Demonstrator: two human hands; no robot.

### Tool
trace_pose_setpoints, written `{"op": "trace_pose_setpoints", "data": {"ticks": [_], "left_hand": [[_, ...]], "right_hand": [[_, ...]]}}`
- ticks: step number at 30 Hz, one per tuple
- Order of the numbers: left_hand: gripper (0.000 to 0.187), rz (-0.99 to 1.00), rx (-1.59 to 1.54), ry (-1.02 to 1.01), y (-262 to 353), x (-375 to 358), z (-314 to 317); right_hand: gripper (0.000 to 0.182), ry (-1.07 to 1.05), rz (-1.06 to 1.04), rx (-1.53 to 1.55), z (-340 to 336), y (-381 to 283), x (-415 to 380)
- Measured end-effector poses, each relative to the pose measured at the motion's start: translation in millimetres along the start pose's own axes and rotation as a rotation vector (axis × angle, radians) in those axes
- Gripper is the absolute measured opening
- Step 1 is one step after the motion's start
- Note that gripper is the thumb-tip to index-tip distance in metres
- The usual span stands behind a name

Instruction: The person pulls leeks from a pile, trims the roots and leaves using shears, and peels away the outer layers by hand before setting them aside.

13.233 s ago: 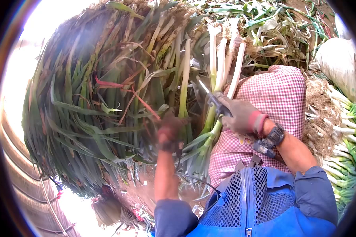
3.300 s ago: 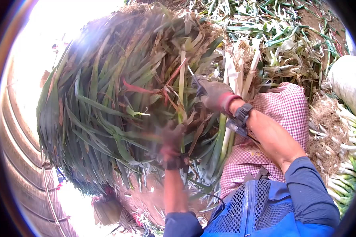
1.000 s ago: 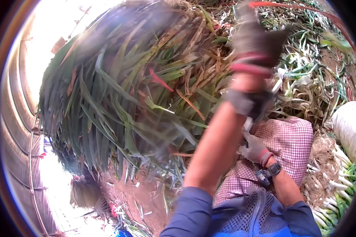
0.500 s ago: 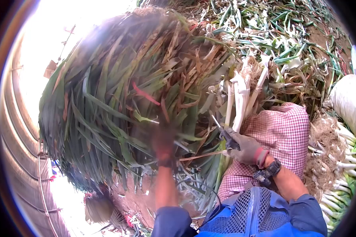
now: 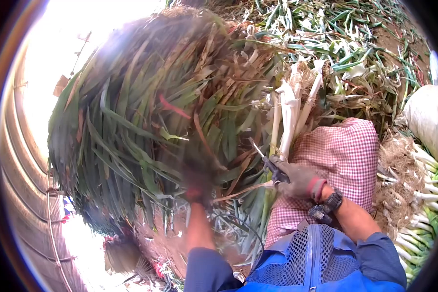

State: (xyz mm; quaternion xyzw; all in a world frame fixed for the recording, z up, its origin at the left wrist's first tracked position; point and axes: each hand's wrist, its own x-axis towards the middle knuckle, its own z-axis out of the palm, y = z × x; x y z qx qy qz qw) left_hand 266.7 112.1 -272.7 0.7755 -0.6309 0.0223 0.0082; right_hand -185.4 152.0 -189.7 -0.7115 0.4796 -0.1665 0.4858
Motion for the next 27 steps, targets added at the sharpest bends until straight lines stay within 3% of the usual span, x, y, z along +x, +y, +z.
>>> {"op": "trace_pose_setpoints", "data": {"ticks": [2,5,6,8,10,12,13,15,16,18,19,20,24,25,27], "left_hand": [[0.059,-0.02,0.197,-0.316,-3,-5,14],[0.054,0.017,0.005,-0.15,31,-30,-29],[0.054,0.018,0.005,-0.151,40,-37,-33],[0.057,-0.212,-0.037,-0.38,63,-50,-40],[0.056,-0.152,-0.103,-0.611,93,-90,-67],[0.058,-0.193,-0.295,-0.431,115,-144,-55],[0.058,-0.198,-0.295,-0.435,125,-151,-65],[0.062,-0.2,-0.459,-0.685,147,-159,-97],[0.062,-0.2,-0.465,-0.687,152,-154,-111],[0.07,0.023,-0.357,-0.875,144,-134,-134],[0.061,0.095,-0.269,-0.716,135,-133,-134],[0.061,0.095,-0.269,-0.717,128,-128,-135],[0.05,-0.021,-0.732,-0.378,131,-74,-145],[0.048,-0.049,-0.84,-0.289,136,-63,-146],[0.045,-0.041,-0.758,-0.254,139,-42,-131]], "right_hand": [[0.084,-0.02,0.081,0.005,-10,0,0],[0.083,0.065,0.065,0.019,-10,13,-2],[0.084,0.132,0.032,0.019,-11,13,-2],[0.087,0.09,0.069,0.045,-21,4,-4],[0.087,0.012,0.037,0.056,-24,-4,-7],[0.087,0.036,0.008,0.069,-21,-5,-6],[0.086,0.061,-0.028,0.074,-20,-5,-6],[0.086,0.081,0.036,0.049,-21,-4,-1],[0.086,0.111,0.098,0.024,-23,-3,0],[0.083,0.095,0.111,0.004,-26,-7,-1],[0.083,0.03,0.077,0.0,-27,-11,-2],[0.083,-0.034,0.042,-0.003,-26,-14,-2],[0.087,0.035,0.181,-0.028,-23,-27,16],[0.088,-0.076,0.134,-0.01,-24,-32,16],[0.089,-0.2,0.045,-0.029,-17,-46,17]]}}
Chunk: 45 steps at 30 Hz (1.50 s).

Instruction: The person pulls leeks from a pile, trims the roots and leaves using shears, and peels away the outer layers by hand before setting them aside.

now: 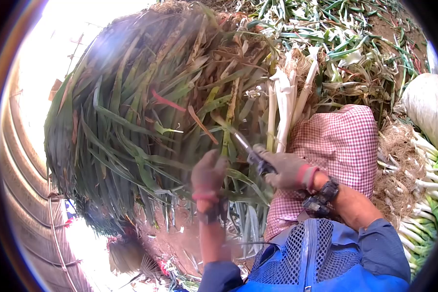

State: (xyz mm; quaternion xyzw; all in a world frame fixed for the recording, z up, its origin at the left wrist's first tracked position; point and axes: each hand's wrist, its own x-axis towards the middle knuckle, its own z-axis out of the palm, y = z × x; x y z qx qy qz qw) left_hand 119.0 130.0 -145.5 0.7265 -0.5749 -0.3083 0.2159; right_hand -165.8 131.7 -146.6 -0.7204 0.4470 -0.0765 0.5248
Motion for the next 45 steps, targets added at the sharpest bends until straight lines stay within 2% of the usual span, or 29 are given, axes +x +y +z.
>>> {"op": "trace_pose_setpoints", "data": {"ticks": [1,2,3,4,5,7,8,10,11,13,15,17,18,19,21,22,24,26,27,28,31,32,35,37,39,41,45], "left_hand": [[0.042,0.018,0.076,0.035,-6,13,6],[0.025,0.054,0.029,0.084,-15,22,17],[0.025,0.053,0.03,0.081,-17,25,22],[0.024,0.038,0.053,0.096,-19,27,26],[0.024,0.026,0.075,0.112,-24,31,29],[0.024,0.013,0.068,0.108,-38,34,35],[0.026,0.014,0.128,0.129,-40,35,38],[0.028,0.014,0.184,0.156,-42,40,42],[0.032,0.05,0.232,0.164,-39,44,44],[0.037,0.083,0.281,0.172,-36,52,49],[0.045,0.021,0.371,0.188,-33,61,59],[0.048,-0.026,0.392,0.151,-22,68,70],[0.052,-0.075,0.415,0.118,-20,70,73],[0.052,-0.072,0.415,0.115,-20,71,73],[0.046,-0.057,0.268,0.07,-15,72,72],[0.038,-0.099,0.076,0.021,-15,67,71],[0.034,-0.113,0.008,0.0,-5,58,61],[0.028,-0.118,-0.107,-0.011,2,56,58],[0.028,-0.116,-0.109,-0.011,-4,58,59],[0.029,-0.064,-0.097,-0.008,-12,60,60],[0.032,-0.013,-0.103,-0.025,-19,59,59],[0.034,-0.02,-0.124,-0.048,-18,54,58],[0.035,-0.054,-0.268,-0.045,-11,53,61],[0.035,-0.039,-0.217,-0.04,-18,54,62],[0.035,-0.023,-0.164,-0.029,-15,55,57],[0.03,-0.021,-0.144,-0.044,-12,54,56],[0.032,-0.007,-0.162,-0.056,-15,53,58]], "right_hand": [[0.089,0.001,0.0,0.003,3,-2,7],[0.088,0.045,0.045,-0.005,11,2,18],[0.088,0.087,0.089,-0.014,20,8,28],[0.087,0.237,0.001,-0.083,33,20,33],[0.087,0.237,0.001,-0.082,31,16,30],[0.084,0.058,-0.056,-0.06,25,7,23],[0.084,0.056,-0.052,-0.06,21,2,24],[0.084,0.026,0.153,-0.05,7,-6,34],[0.084,0.022,0.153,-0.05,9,5,42],[0.085,0.319,0.01,-0.051,21,35,61],[0.088,0.248,0.038,-0.019,1,14,41],[0.089,-0.053,0.14,-0.008,-6,-5,22],[0.09,0.059,0.034,0.0,12,8,24],[0.09,0.062,0.036,0.001,24,24,26],[0.09,0.252,0.034,-0.074,26,27,25],[0.09,0.253,0.039,-0.069,26,30,19],[0.088,0.101,-0.024,0.049,9,10,-2],[0.087,0.077,-0.001,0.023,12,4,1],[0.087,0.054,0.027,0.004,13,-1,2],[0.086,0.033,0.139,0.004,7,-4,8],[0.086,0.126,0.036,0.045,8,2,-2],[0.085,0.009,0.056,0.022,6,-4,-6],[0.086,0.064,0.026,0.017,18,-3,0],[0.087,0.086,0.095,0.024,19,2,7],[0.087,0.137,-0.042,0.048,19,3,3],[0.088,0.076,-0.021,-0.03,23,1,0],[0.089,0.185,0.039,0.056,30,13,21]]}}
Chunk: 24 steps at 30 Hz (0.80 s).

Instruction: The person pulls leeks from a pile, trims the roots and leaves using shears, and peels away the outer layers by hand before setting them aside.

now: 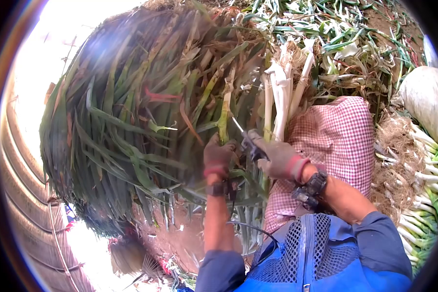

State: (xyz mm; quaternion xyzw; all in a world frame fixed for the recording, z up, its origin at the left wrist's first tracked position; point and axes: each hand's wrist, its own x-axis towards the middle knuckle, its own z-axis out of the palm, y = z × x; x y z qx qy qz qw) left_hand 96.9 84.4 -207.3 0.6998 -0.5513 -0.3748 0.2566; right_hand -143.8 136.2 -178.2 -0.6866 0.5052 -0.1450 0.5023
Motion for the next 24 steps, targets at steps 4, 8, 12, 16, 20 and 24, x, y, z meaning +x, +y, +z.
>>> {"op": "trace_pose_setpoints", "data": {"ticks": [4,8,12,16,20,24], "left_hand": [[0.033,-0.013,-0.086,0.008,-10,2,-1],[0.029,0.0,-0.138,0.009,-11,3,7],[0.028,-0.002,-0.092,-0.006,0,-1,8],[0.029,-0.044,-0.041,-0.021,0,-5,11],[0.033,-0.047,-0.116,-0.041,1,-18,18],[0.022,-0.055,-0.098,-0.033,6,-39,25]], "right_hand": [[0.088,-0.053,-0.105,-0.018,-5,-5,-13],[0.088,-0.075,-0.019,-0.005,-3,-4,-6],[0.085,0.03,-0.099,0.009,-13,-8,-11],[0.086,-0.006,0.039,0.009,-28,-11,16],[0.082,0.144,0.028,-0.049,-44,-7,54],[0.081,0.232,0.079,-0.096,-59,-2,64]]}}
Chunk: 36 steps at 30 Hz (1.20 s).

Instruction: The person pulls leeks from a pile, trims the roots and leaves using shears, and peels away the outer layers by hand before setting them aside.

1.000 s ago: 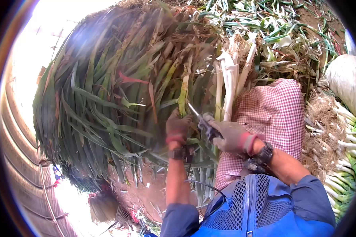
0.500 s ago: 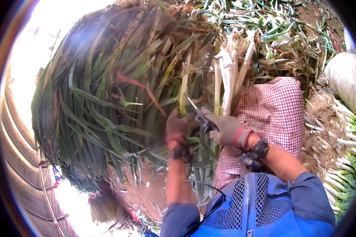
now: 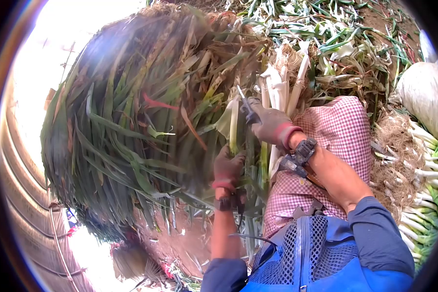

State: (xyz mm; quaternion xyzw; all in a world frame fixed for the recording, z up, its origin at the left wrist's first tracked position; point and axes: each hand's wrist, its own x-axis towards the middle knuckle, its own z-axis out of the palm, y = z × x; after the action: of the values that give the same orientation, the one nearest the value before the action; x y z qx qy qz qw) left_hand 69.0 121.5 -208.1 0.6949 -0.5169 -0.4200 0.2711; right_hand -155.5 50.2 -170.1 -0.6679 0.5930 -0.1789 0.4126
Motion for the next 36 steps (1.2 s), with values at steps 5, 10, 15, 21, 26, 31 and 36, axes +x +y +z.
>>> {"op": "trace_pose_setpoints", "data": {"ticks": [5,10,15,21,26,31,36], "left_hand": [[0.024,0.007,-0.044,0.011,-3,-3,2],[0.024,0.026,-0.015,-0.007,4,-3,2],[0.024,0.031,-0.081,-0.014,3,-6,6],[0.022,0.003,-0.115,-0.043,9,-13,4],[0.023,-0.147,-0.302,-0.16,8,-23,-6],[0.026,-0.287,-0.457,-0.194,12,-35,-12],[0.03,-0.286,-0.456,-0.233,7,-42,-19]], "right_hand": [[0.083,-0.219,0.09,0.081,-7,-3,-62],[0.083,-0.143,-0.023,0.01,16,6,-78],[0.081,-0.103,0.099,-0.008,10,12,-15],[0.075,0.008,0.134,0.039,-7,10,22],[0.063,0.028,0.143,0.018,-8,6,34],[0.072,-0.002,0.109,0.043,-10,0,6],[0.078,-0.053,0.114,0.023,-4,5,-36]]}}
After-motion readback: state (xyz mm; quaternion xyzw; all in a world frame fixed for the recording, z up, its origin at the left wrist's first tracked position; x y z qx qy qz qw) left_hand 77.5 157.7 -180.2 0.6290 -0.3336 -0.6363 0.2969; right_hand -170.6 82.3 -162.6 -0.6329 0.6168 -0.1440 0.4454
